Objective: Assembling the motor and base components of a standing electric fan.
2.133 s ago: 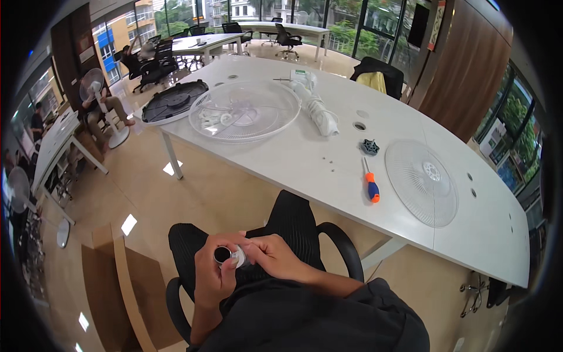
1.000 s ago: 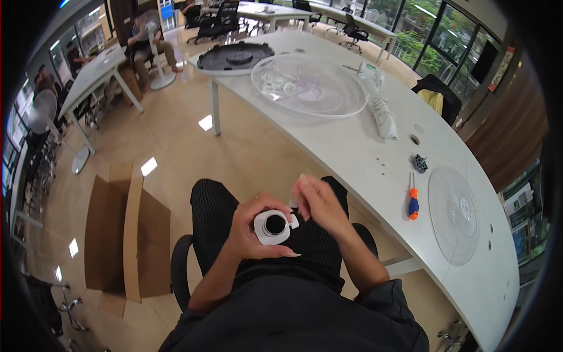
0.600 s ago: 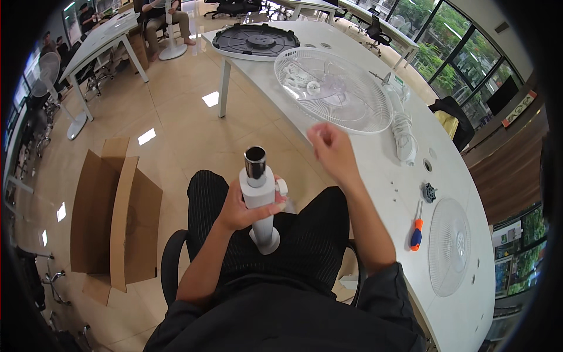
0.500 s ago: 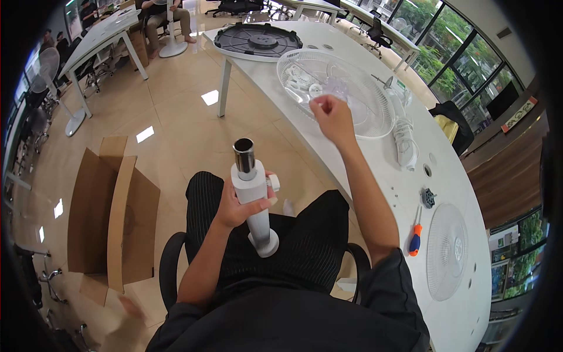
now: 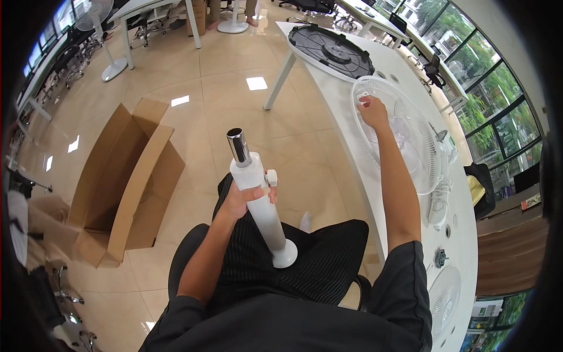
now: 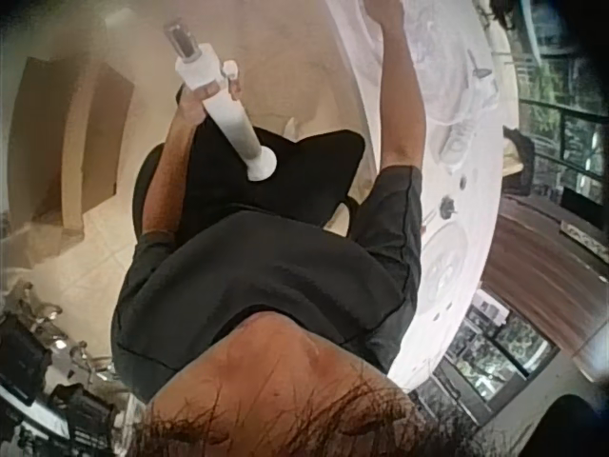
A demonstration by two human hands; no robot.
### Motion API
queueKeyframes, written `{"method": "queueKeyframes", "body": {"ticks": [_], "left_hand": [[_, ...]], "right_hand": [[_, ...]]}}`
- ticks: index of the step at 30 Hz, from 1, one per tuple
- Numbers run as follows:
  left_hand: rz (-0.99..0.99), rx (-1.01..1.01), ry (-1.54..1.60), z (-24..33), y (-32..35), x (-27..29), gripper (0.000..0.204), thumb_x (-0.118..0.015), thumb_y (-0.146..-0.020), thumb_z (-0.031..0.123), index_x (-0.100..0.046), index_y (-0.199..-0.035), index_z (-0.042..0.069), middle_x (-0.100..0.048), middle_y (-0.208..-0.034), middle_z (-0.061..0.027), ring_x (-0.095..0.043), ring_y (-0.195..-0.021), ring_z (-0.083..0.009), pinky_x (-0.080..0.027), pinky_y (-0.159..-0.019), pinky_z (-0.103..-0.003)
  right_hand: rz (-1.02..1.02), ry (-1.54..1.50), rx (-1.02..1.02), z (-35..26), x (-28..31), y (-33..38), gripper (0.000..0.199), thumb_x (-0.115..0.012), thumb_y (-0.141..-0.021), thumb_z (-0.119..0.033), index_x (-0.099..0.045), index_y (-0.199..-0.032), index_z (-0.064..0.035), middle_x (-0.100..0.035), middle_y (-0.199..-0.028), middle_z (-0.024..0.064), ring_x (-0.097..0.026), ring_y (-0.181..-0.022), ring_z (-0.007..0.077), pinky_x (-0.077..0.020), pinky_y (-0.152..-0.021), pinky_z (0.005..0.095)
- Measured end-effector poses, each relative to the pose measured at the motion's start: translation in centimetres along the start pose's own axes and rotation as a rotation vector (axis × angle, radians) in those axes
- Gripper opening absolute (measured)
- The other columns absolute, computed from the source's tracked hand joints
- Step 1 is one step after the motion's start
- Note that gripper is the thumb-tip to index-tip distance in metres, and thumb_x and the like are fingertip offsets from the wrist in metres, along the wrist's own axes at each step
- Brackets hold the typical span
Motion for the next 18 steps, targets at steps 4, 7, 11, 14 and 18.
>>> {"method": "queueKeyframes", "body": {"ticks": [4,7,11,14,18], "left_hand": [[0.014,0.001,-0.014,-0.5,0.1,-0.6,0.057,-0.086,-0.075,0.026,-0.055,-0.118,0.008,-0.065,-0.094,-0.0122,-0.067,-0.078,-0.025,-0.055,-0.07,-0.041],[0.02,0.004,-0.017,-0.7,0.9,-0.7,0.059,-0.087,-0.074,0.027,-0.054,-0.119,0.008,-0.064,-0.093,-0.012,-0.067,-0.079,-0.0252,-0.055,-0.072,-0.041],[-0.07,-0.048,-0.069,-0.9,0.9,-2.5,0.057,-0.086,-0.075,0.026,-0.052,-0.117,0.008,-0.064,-0.091,-0.0113,-0.066,-0.077,-0.0247,-0.055,-0.07,-0.04],[-0.048,-0.015,-0.18,-1.8,0.5,-4.6,0.054,-0.08,-0.076,0.032,-0.05,-0.113,0.007,-0.058,-0.083,-0.0109,-0.061,-0.075,-0.0244,-0.052,-0.069,-0.038],[-0.104,0.008,-0.143,-3.5,0.6,-6.8,0.057,-0.084,-0.072,0.019,-0.051,-0.118,0.006,-0.063,-0.095,-0.013,-0.067,-0.079,-0.0252,-0.056,-0.073,-0.041]], "right_hand": [[0.074,-0.076,0.037,0.6,1.9,0.6,0.03,-0.072,-0.083,-0.025,-0.074,-0.108,-0.0084,-0.074,-0.096,0.0143,-0.072,-0.092,0.0303,-0.0549,-0.084,0.0401],[0.155,-0.223,0.034,0.4,5.2,3.1,0.028,-0.071,-0.084,-0.024,-0.074,-0.108,-0.0079,-0.075,-0.091,0.0134,-0.072,-0.087,0.0286,-0.0552,-0.081,0.0376],[0.269,-0.205,-0.098,3.3,11.4,8.9,0.024,-0.071,-0.086,-0.023,-0.075,-0.104,-0.0086,-0.075,-0.087,0.0122,-0.072,-0.083,0.0256,-0.0553,-0.078,0.0366],[0.358,-0.076,-0.165,8.4,14.7,12.7,0.021,-0.071,-0.086,-0.023,-0.075,-0.101,-0.0097,-0.074,-0.085,0.0112,-0.072,-0.081,0.0255,-0.0551,-0.077,0.0379],[0.406,-0.007,-0.287,13.2,15.6,17.3,0.023,-0.075,-0.082,-0.025,-0.074,-0.099,-0.0098,-0.073,-0.087,0.0099,-0.071,-0.083,0.0267,-0.0548,-0.078,0.0393]]}}
Point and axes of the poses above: each hand's wrist, its own y-axis away from the middle knuckle, its own x-axis out of the back of the hand, z = x × y, the point moved 6 cm from there along -y, towards the middle knuckle
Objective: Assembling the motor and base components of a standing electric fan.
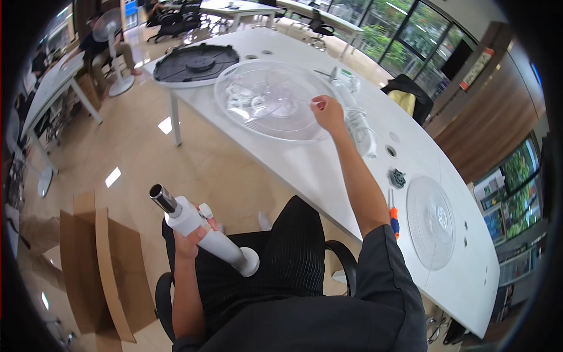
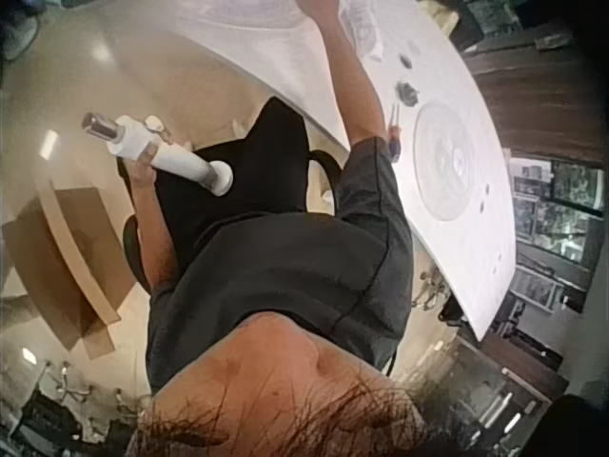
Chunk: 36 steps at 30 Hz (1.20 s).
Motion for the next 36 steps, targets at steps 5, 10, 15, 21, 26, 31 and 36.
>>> {"method": "queueKeyframes", "body": {"ticks": [5,10,15,21,26,31,36], "left_hand": [[-0.037,0.078,-0.116,-1.6,0.4,-3.6,0.056,-0.084,-0.071,0.009,-0.053,-0.118,0.004,-0.065,-0.097,-0.0121,-0.068,-0.085,-0.0227,-0.056,-0.078,-0.039],[-0.116,0.105,-0.104,-1.4,1.4,-7.2,0.057,-0.084,-0.069,0.002,-0.054,-0.116,0.002,-0.068,-0.092,-0.0118,-0.069,-0.086,-0.0216,-0.057,-0.078,-0.036],[-0.148,0.071,-0.129,-1.6,2.4,-7.2,0.057,-0.086,-0.067,0.004,-0.054,-0.114,0.003,-0.068,-0.089,-0.01,-0.069,-0.084,-0.0203,-0.057,-0.077,-0.035],[-0.095,0.098,-0.132,-1.6,2.1,-6.4,0.057,-0.085,-0.068,0.004,-0.053,-0.115,0.002,-0.067,-0.091,-0.0117,-0.069,-0.084,-0.0219,-0.057,-0.077,-0.036],[-0.074,0.069,-0.105,-1.3,1.5,-5.1,0.056,-0.082,-0.069,0.006,-0.053,-0.117,0.003,-0.067,-0.093,-0.0131,-0.069,-0.084,-0.0234,-0.057,-0.079,-0.038],[-0.058,0.051,-0.09,-1.4,1.1,-4.7,0.058,-0.083,-0.069,0.01,-0.052,-0.118,0.004,-0.067,-0.094,-0.0134,-0.069,-0.083,-0.0234,-0.057,-0.079,-0.038],[-0.08,0.039,-0.086,-1.6,1.5,-4.3,0.06,-0.082,-0.07,0.01,-0.051,-0.121,0.004,-0.067,-0.094,-0.0132,-0.069,-0.086,-0.0247,-0.057,-0.079,-0.04]], "right_hand": [[-0.029,-0.027,-0.05,0.9,1.5,2.9,0.027,-0.077,-0.08,-0.027,-0.074,-0.1,-0.0088,-0.073,-0.088,0.0093,-0.07,-0.085,0.0271,-0.0546,-0.08,0.0398],[-0.066,-0.038,-0.019,-0.5,0.4,3.3,0.029,-0.077,-0.079,-0.028,-0.073,-0.101,-0.0085,-0.073,-0.089,0.0092,-0.07,-0.086,0.0275,-0.0545,-0.08,0.0401],[-0.076,-0.104,0.016,-2.6,-0.7,3.6,0.029,-0.076,-0.08,-0.027,-0.073,-0.102,-0.0084,-0.072,-0.086,0.0097,-0.07,-0.084,0.0285,-0.0537,-0.079,0.0409],[0.206,-0.126,0.218,-4.7,-0.4,7.9,0.032,-0.07,-0.089,-0.029,-0.068,-0.108,-0.0033,-0.069,-0.101,0.0162,-0.067,-0.094,0.033,-0.0513,-0.082,0.0425],[0.249,-0.046,0.322,-5.8,-1.7,11.5,0.037,-0.066,-0.094,-0.029,-0.063,-0.118,-0.0017,-0.065,-0.112,0.0167,-0.061,-0.107,0.035,-0.045,-0.094,0.0459],[0.357,0.055,0.425,-5.7,-1.4,12.2,0.039,-0.066,-0.093,-0.029,-0.061,-0.123,-0.004,-0.062,-0.116,0.0146,-0.056,-0.116,0.0355,-0.0389,-0.101,0.0482],[0.338,0.03,0.403,-6.2,-1.7,12.7,0.04,-0.068,-0.092,-0.029,-0.061,-0.123,-0.0045,-0.061,-0.116,0.0148,-0.054,-0.118,0.0367,-0.0379,-0.102,0.0495]]}}
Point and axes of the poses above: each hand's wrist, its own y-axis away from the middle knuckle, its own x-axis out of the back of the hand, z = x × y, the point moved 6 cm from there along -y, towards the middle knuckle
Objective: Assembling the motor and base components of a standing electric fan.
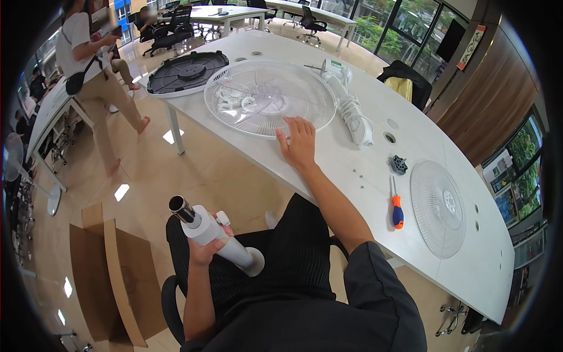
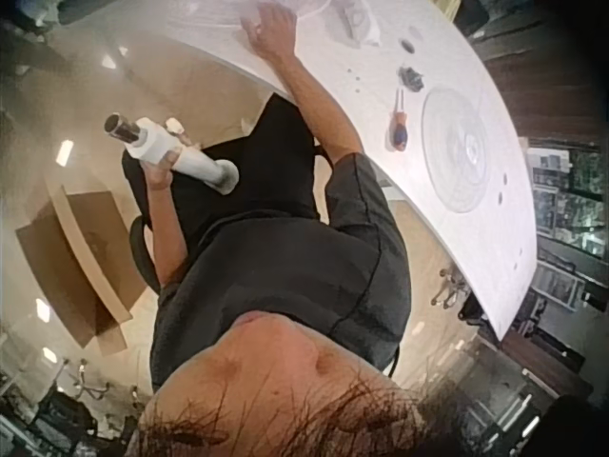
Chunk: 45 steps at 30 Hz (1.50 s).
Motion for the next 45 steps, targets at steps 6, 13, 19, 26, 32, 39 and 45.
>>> {"method": "queueKeyframes", "body": {"ticks": [6,13,19,26,32,39,45], "left_hand": [[-0.044,0.007,-0.033,-0.2,0.3,-0.5,0.061,-0.08,-0.069,0.008,-0.05,-0.121,0.003,-0.066,-0.097,-0.0145,-0.068,-0.087,-0.0251,-0.056,-0.081,-0.041],[-0.009,-0.003,-0.027,-0.3,0.4,-1.1,0.062,-0.081,-0.069,0.009,-0.05,-0.122,0.003,-0.066,-0.097,-0.0146,-0.068,-0.087,-0.0256,-0.056,-0.08,-0.04],[0.068,0.176,-0.241,-5.7,3.1,0.7,0.044,-0.087,-0.07,0.012,-0.061,-0.104,0.002,-0.068,-0.09,-0.0092,-0.068,-0.084,-0.0186,-0.056,-0.078,-0.035],[-0.092,0.155,-0.534,-4.1,3.8,-2.3,0.037,-0.088,-0.071,0.009,-0.063,-0.098,0.003,-0.069,-0.091,-0.0063,-0.066,-0.084,-0.0146,-0.054,-0.078,-0.032],[-0.561,-0.395,-0.627,4.3,1.9,-11.8,0.043,-0.08,-0.072,0.005,-0.058,-0.108,0.003,-0.066,-0.091,-0.0086,-0.067,-0.091,-0.0235,-0.053,-0.097,-0.045],[-0.541,-0.682,-0.467,9.9,2.5,-16.9,0.047,-0.085,-0.071,0.019,-0.051,-0.102,0.011,-0.068,-0.096,-0.0124,-0.066,-0.1,-0.0324,-0.044,-0.105,-0.056],[-0.517,-0.818,-0.8,6.6,0.6,-19.0,0.055,-0.094,-0.062,0.021,-0.056,-0.101,0.012,-0.065,-0.124,-0.0203,-0.054,-0.129,-0.0395,-0.033,-0.114,-0.057]], "right_hand": [[-0.001,-0.031,-0.01,-0.4,0.0,0.5,0.041,-0.068,-0.093,-0.03,-0.06,-0.123,-0.0036,-0.06,-0.117,0.0157,-0.054,-0.118,0.0376,-0.0381,-0.103,0.0503],[0.126,-0.08,-0.036,-1.1,2.5,0.7,0.041,-0.069,-0.092,-0.026,-0.059,-0.124,-0.0026,-0.057,-0.123,0.0171,-0.053,-0.118,0.0386,-0.0389,-0.102,0.0496],[0.118,-0.337,-0.183,-5.9,6.2,6.1,0.034,-0.067,-0.09,-0.014,-0.059,-0.121,-0.0017,-0.061,-0.118,0.0198,-0.055,-0.115,0.0373,-0.0413,-0.1,0.0459],[-0.354,-1.225,-1.0,-14.0,9.3,17.7,0.043,-0.046,-0.108,-0.036,-0.065,-0.104,0.0021,-0.069,-0.076,0.0077,-0.066,-0.067,0.0153,-0.0499,-0.063,0.027],[-1.408,-1.351,-1.103,-18.5,13.6,21.6,0.089,-0.024,-0.101,-0.07,-0.072,-0.091,0.0044,-0.07,-0.07,0.0155,-0.07,-0.063,0.023,-0.055,-0.062,0.0299],[-0.747,-2.098,-1.14,-21.6,19.1,13.0,0.075,-0.034,-0.102,-0.065,-0.051,-0.135,0.0007,-0.066,-0.12,0.0178,-0.069,-0.105,0.0247,-0.0584,-0.088,0.039],[-0.134,-1.859,-1.435,-17.6,20.2,10.5,0.039,-0.055,-0.103,-0.039,-0.054,-0.126,-0.0076,-0.065,-0.098,0.004,-0.065,-0.079,0.0118,-0.0476,-0.055,0.0259]]}}
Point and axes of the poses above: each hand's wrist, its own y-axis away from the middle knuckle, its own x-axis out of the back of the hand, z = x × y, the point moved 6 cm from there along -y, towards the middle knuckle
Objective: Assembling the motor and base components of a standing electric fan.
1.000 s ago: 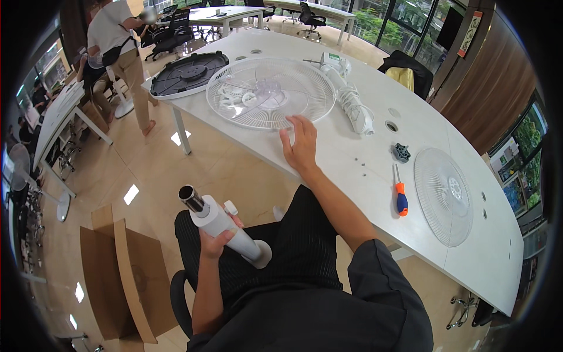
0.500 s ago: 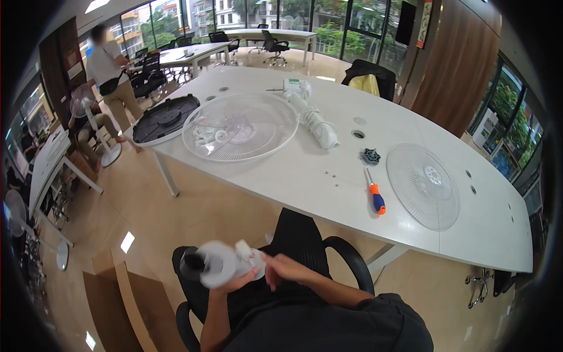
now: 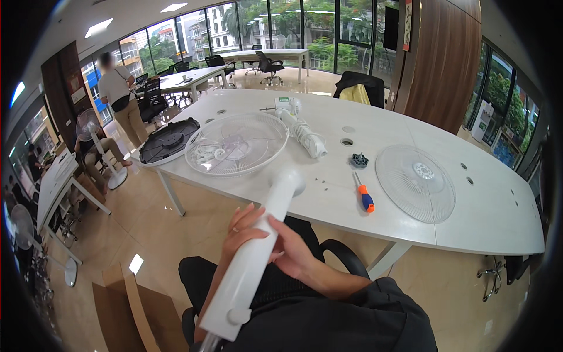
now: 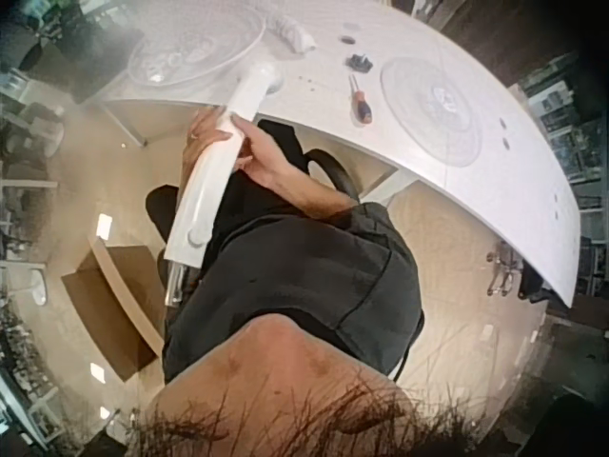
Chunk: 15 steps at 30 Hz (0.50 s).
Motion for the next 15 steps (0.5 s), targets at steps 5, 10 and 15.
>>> {"method": "queueKeyframes", "body": {"ticks": [5,10,15], "left_hand": [[-0.071,0.231,0.006,-2.4,-0.2,-4.1,0.042,-0.086,-0.074,0.019,-0.071,-0.113,0.012,-0.056,-0.141,-0.0217,-0.049,-0.135,-0.039,-0.046,-0.105,-0.043],[0.273,1.14,0.983,-6.1,5.1,-6.9,0.048,-0.067,-0.097,0.024,-0.054,-0.138,0.004,-0.052,-0.145,-0.0208,-0.053,-0.131,-0.039,-0.048,-0.104,-0.039],[0.05,1.279,1.574,-3.8,8.3,-3.6,0.067,-0.052,-0.103,0.043,-0.031,-0.151,0.001,-0.057,-0.133,-0.0228,-0.066,-0.109,-0.0326,-0.059,-0.088,-0.044]], "right_hand": [[0.085,0.08,0.194,-4.5,1.3,0.3,0.033,-0.055,-0.104,-0.035,-0.047,-0.13,-0.0172,-0.058,-0.093,0.0018,-0.06,-0.068,0.0087,-0.0372,-0.042,0.0219],[0.129,0.295,0.328,-5.1,2.4,-2.2,0.039,-0.056,-0.104,-0.034,-0.043,-0.133,-0.0103,-0.062,-0.102,0.0058,-0.064,-0.076,0.0135,-0.0504,-0.055,0.0278],[0.106,0.46,0.394,-5.7,1.9,-6.8,0.04,-0.054,-0.105,-0.035,-0.044,-0.129,-0.0044,-0.065,-0.107,0.0118,-0.067,-0.086,0.0183,-0.057,-0.068,0.0335]]}}
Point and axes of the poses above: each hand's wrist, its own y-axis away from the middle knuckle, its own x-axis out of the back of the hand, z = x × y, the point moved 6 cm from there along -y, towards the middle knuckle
